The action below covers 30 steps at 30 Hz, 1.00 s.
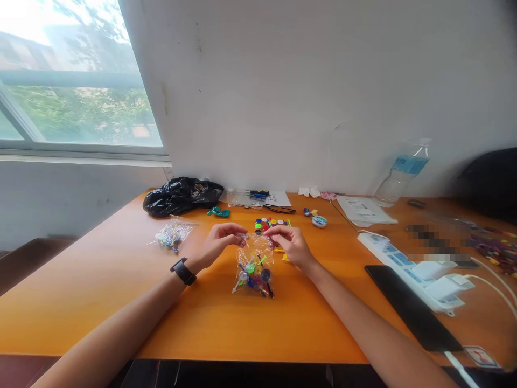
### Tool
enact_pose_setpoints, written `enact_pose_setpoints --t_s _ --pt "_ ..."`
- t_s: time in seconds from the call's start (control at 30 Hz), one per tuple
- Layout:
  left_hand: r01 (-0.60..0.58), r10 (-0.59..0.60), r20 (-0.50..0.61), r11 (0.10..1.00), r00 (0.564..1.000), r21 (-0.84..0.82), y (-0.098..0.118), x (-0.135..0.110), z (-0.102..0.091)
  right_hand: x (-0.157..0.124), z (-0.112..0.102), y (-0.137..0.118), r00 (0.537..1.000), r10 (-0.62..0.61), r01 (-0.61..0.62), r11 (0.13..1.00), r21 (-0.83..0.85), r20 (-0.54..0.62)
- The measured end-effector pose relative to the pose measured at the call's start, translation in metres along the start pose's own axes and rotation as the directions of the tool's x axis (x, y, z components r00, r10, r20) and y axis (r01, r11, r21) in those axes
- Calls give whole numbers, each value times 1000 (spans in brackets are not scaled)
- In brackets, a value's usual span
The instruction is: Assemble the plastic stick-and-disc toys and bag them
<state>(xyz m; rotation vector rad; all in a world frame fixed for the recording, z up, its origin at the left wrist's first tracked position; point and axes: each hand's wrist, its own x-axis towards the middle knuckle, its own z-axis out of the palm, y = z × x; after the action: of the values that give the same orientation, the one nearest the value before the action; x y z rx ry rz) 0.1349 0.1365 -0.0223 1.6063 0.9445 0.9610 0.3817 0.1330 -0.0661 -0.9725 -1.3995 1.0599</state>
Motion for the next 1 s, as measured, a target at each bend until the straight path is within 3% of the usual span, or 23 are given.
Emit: enact_pose_setpoints --t_s 0.23,0.33,0.43,0.57,0.83,1.0 --pt "-12 11 -8 998 1000 -68 -12 4 6 -4 5 -7 998 -52 53 998 -17 22" --pt "-12 12 -8 998 1000 -55 -15 5 5 -2 7 -5 1000 -5 5 999 36 2" --pt "-18 17 -4 999 1000 -44 -18 5 5 -1 6 -2 996 57 -57 998 -1 61" --pt "-35 35 5 999 999 8 -20 7 4 0 3 -2 993 38 -32 998 -58 109" --pt "-48 45 56 996 997 69 -1 5 -2 4 -4 2 989 64 -60 998 -28 136" --pt "22 -20 -18 997 1000 69 12 1 -1 6 -7 4 996 43 -45 999 26 74"
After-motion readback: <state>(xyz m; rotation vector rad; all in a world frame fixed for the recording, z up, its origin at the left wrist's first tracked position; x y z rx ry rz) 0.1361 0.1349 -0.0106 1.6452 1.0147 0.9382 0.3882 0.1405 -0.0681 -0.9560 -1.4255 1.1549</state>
